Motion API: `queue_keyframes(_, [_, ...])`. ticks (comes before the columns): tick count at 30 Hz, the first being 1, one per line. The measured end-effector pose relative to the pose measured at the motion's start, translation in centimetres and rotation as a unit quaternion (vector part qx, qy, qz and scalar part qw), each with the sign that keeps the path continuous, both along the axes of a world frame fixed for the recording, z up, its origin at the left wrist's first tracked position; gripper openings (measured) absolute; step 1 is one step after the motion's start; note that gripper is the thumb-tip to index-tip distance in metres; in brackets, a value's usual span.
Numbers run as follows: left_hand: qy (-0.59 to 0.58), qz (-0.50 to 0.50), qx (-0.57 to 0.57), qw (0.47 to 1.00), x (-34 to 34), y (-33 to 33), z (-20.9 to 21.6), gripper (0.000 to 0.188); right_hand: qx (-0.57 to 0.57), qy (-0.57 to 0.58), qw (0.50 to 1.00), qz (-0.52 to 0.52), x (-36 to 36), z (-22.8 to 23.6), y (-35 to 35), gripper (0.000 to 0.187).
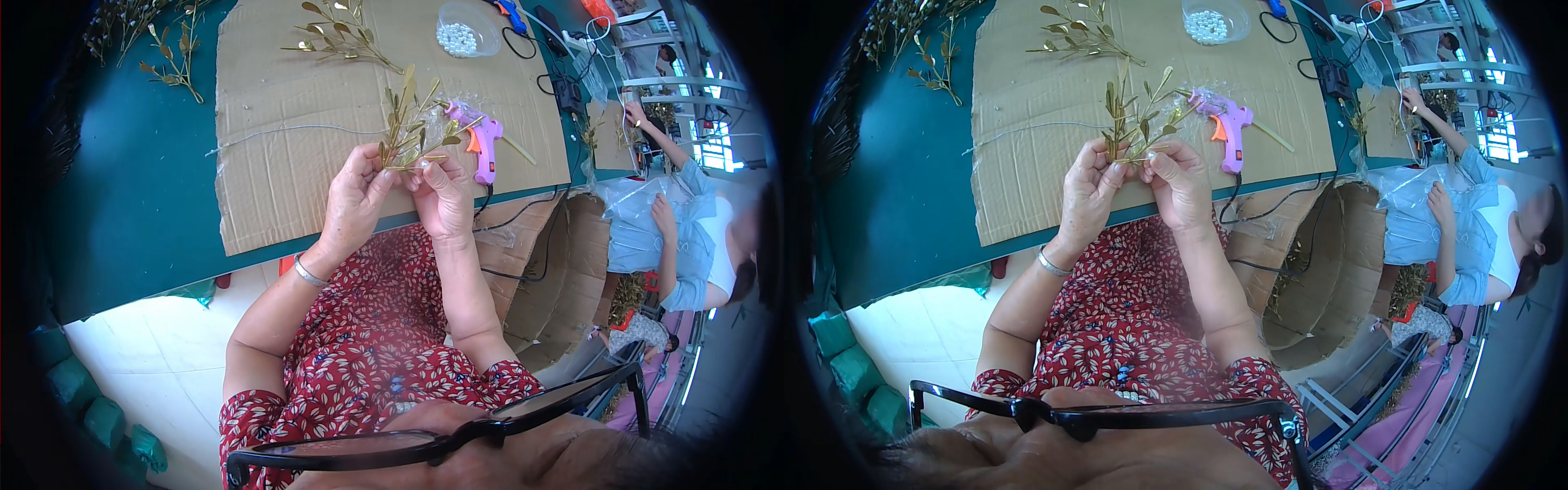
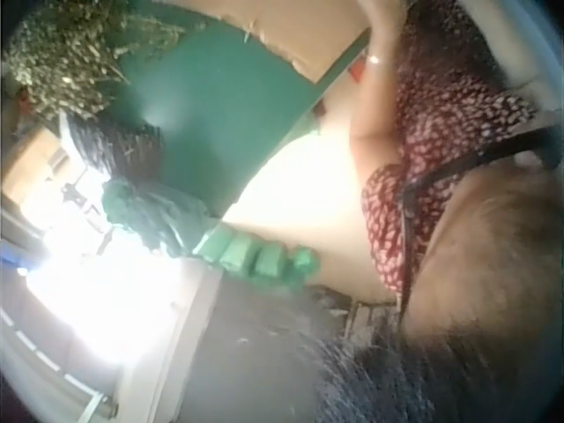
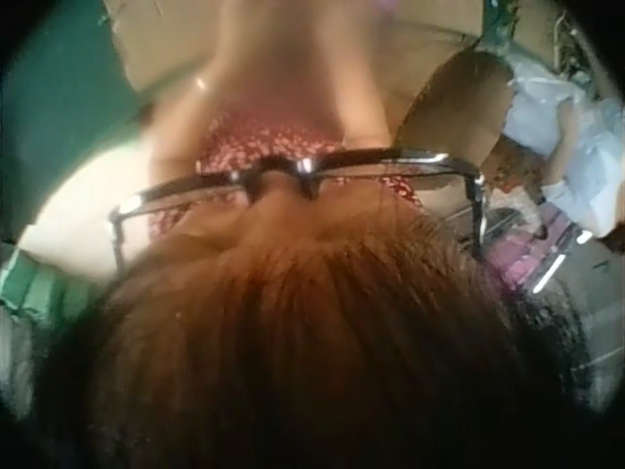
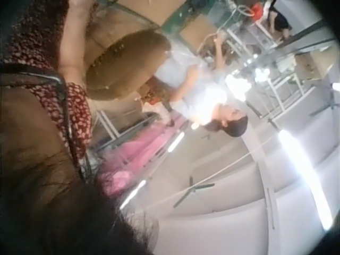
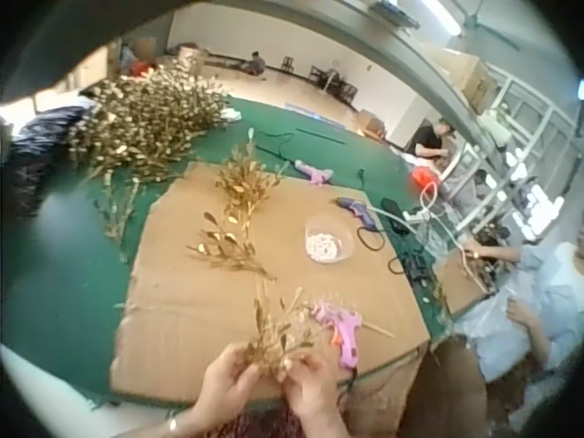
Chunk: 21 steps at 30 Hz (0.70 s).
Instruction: The person prepares a glue gun with a glue stick and plugs it into a power strip, then applies glue to attach pearl beads onto artificial plant branches by hand.
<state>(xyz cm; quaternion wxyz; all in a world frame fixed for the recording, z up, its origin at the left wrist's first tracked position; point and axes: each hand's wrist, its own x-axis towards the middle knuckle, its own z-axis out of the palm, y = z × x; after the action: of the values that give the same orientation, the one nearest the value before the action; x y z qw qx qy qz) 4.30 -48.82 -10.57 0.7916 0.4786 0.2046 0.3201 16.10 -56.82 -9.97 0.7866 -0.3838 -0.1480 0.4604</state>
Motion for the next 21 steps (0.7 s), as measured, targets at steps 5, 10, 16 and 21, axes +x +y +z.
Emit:
queue_keyframes(5, [-0.004,-0.003,-0.005,1.0,0.0,0.05,-0.01,0.023,0.006,0.012,1.0,-0.002,-0.08,-0.32,0.05,0.013])
queue_keyframes(10, [-0.007,0.003,0.005,1.0,0.0,0.0,-0.28,0.028,0.008,0.0,1.0,-0.009,-0.06,-0.23,-0.03,0.014])
queue_keyframes(16, [-0.006,0.004,-0.003,1.0,0.04,0.01,-0.19,0.027,0.012,-0.033,0.999,-0.034,-0.23,-0.01,-0.06,0.019])
queue_keyframes(21, [-0.008,0.009,0.001,1.0,0.09,-0.02,-0.49,0.027,0.008,-0.094,0.994,-0.057,-0.32,0.06,0.03,0.02])
